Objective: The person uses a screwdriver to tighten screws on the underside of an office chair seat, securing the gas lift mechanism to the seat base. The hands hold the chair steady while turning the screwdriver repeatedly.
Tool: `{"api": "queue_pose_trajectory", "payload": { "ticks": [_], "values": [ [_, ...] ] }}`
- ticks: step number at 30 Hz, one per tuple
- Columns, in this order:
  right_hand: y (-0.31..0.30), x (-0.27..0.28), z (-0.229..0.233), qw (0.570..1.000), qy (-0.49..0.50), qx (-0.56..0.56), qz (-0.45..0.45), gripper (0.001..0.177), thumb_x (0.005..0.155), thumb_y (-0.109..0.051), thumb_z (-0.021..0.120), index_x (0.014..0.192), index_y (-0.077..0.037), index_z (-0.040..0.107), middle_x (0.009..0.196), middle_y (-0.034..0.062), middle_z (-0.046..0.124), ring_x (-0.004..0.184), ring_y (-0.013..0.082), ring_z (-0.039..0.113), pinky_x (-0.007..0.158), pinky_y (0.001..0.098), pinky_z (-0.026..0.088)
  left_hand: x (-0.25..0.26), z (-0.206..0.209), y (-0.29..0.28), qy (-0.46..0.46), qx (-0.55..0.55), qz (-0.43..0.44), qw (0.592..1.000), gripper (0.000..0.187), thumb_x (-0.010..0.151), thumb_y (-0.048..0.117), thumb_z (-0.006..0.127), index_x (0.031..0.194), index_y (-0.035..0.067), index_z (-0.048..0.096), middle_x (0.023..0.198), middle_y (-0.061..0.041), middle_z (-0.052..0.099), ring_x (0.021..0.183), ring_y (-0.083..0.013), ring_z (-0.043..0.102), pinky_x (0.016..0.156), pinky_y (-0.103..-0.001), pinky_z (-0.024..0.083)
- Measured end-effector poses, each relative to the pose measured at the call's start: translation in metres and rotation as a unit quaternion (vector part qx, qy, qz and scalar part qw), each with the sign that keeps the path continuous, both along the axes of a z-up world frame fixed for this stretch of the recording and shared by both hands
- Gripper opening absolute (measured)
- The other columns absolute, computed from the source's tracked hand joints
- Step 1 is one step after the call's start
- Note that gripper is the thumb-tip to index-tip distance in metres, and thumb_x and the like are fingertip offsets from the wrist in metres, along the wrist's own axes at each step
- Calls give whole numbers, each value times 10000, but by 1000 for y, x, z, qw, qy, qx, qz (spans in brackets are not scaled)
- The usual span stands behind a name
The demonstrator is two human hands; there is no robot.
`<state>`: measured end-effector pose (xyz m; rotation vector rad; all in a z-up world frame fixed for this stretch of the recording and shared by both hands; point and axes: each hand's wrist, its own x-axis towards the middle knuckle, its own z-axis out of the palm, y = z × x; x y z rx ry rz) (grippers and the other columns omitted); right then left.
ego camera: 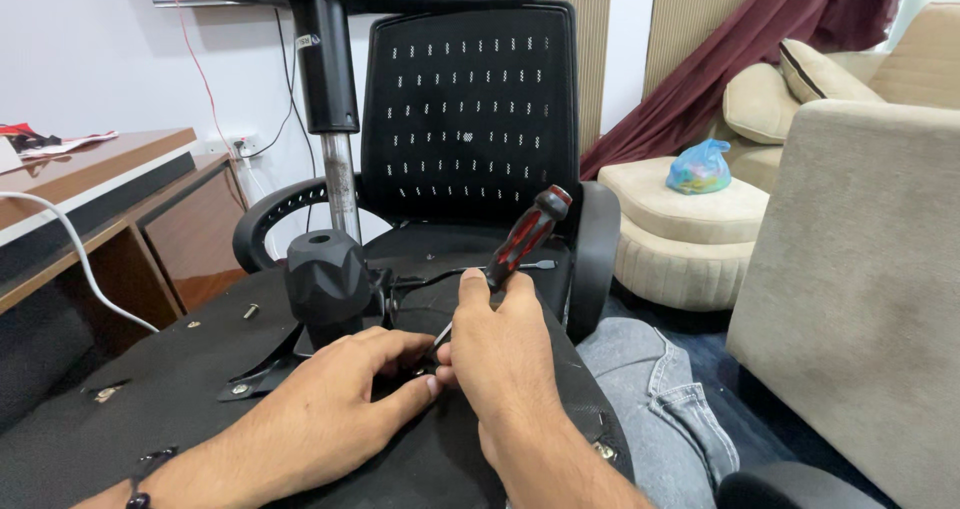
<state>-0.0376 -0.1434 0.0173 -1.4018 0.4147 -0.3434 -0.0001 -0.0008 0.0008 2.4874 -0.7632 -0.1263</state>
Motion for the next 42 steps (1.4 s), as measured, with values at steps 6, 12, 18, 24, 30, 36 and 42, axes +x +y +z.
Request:
{"api": "queue_pose_trajectory", "payload": {
  "ticks": [6, 12, 18, 24, 30, 36, 42],
  "values": [
    [-2, -6, 4, 1000, 20, 7, -2, 358, 1008, -383, 531, 1184, -72, 558, 719, 74, 571, 571, 158, 592, 506, 329, 527, -5, 4, -1, -2, -19, -20, 1000, 466, 922, 434, 656, 1265, 126, 720, 1074, -47, 712, 988, -174, 681, 865, -328, 570],
    [-6, -10, 0, 1000, 13, 24, -11, 346, 1009, -357, 521, 1192, -65, 544, 739, 71, 590, 578, 150, 591, 516, 321, 529, -8, 5, -6, 11, 17, 17, 1000, 454, 896, 404, 649, 1268, 152, 714, 1062, -58, 695, 977, -177, 680, 867, -325, 571],
    [-7, -4, -4, 999, 15, 27, -5, 329, 1016, -348, 514, 1177, -62, 541, 760, 68, 584, 587, 137, 589, 535, 317, 539, -1, 0, -5, 22, -8, 23, 999, 475, 921, 435, 662, 1309, 164, 705, 1091, -38, 704, 985, -173, 691, 869, -330, 575],
    [-9, -3, -7, 1000, 18, 11, -11, 350, 1010, -361, 518, 1164, -48, 546, 775, 74, 611, 589, 142, 614, 543, 313, 555, -2, -7, -5, -19, -20, 4, 1000, 475, 906, 399, 663, 1304, 146, 713, 1101, -56, 691, 1001, -177, 681, 878, -331, 572],
    [-8, -6, -2, 1000, 17, 17, -18, 313, 993, -354, 528, 1147, -82, 538, 772, 80, 615, 580, 148, 615, 531, 321, 549, 3, -10, -2, -16, -34, -4, 999, 471, 917, 396, 683, 1295, 116, 701, 1106, -60, 697, 1003, -183, 684, 866, -334, 576],
    [-4, -6, -4, 999, -1, 44, -5, 330, 989, -339, 547, 1095, -26, 547, 753, 85, 595, 565, 147, 608, 493, 327, 550, 5, -15, 7, -40, -54, -22, 997, 455, 930, 379, 685, 1294, 107, 711, 1095, -58, 711, 982, -176, 698, 842, -324, 583],
    [-9, -3, -4, 999, 12, 45, 14, 302, 1002, -337, 532, 1122, -60, 521, 717, 76, 592, 540, 148, 589, 482, 326, 544, 5, -10, -5, -2, -6, 31, 999, 465, 932, 410, 667, 1319, 154, 698, 1086, -28, 713, 962, -146, 703, 840, -314, 543]
  ]
}}
